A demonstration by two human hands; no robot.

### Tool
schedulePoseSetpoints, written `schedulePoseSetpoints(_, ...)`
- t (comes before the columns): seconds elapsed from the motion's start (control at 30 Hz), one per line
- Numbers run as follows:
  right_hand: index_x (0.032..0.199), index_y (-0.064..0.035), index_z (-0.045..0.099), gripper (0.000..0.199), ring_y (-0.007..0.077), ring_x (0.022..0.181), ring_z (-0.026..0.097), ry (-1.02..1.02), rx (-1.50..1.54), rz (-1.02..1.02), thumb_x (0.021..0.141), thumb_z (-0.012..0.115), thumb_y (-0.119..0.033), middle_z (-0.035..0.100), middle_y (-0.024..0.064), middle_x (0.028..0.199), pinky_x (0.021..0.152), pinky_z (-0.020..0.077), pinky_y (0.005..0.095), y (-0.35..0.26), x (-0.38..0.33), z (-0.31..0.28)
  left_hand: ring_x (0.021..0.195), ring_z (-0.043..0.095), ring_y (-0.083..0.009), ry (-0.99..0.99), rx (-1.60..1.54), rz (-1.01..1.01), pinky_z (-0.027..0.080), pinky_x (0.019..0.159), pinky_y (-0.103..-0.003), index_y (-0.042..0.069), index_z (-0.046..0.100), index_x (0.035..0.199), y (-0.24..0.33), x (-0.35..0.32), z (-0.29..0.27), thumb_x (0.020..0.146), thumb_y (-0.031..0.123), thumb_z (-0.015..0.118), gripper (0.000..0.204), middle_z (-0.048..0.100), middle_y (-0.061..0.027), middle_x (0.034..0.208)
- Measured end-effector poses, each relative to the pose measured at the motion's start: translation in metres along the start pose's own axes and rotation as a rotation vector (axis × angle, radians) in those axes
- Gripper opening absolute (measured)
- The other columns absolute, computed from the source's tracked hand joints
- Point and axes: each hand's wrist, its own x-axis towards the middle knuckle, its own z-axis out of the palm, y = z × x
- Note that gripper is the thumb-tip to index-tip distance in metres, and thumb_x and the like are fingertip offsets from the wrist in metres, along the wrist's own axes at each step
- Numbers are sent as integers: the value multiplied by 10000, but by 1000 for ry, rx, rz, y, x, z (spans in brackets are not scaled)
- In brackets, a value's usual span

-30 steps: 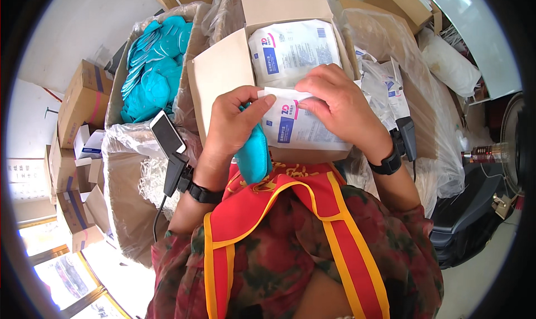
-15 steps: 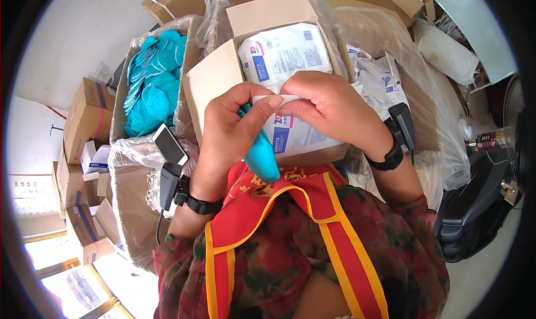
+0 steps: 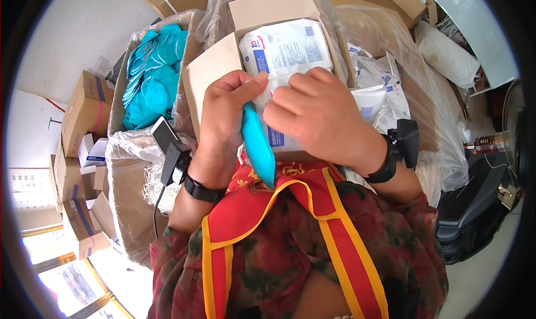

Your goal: Packing medical masks into smaller boxes and organizing them into larger containers.

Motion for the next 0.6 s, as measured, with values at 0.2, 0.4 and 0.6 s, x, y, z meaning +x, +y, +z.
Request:
schedulePoseSetpoints(0.2,742,-125,520,111,183,812,540,187,202,-125,704,613,-174,493,-2,764,728,439,322,-22,-9,-6,495,500,-67,126,-75,10,379,437,-211,47,593,702,-20,42,-31,870,96,680,195,593,-13,623)
schedulePoseSetpoints(0.4,802,-43,624,88,255,702,617,199,359,50,739,686,-44,573,89,706,617,493,335,8,-12,-21,528,546,-113,117,469,168,441,494,-277,7,640,831,-25,47,-50,803,202,761,230,628,-27,679)
schedulePoseSetpoints(0.6,828,-80,609,48,290,711,573,192,325,260,799,606,-41,564,74,738,600,455,376,26,-17,-12,760,583,-134,-164,943,683,456,682,-250,25,676,993,32,-9,-26,769,34,714,227,649,-44,866)
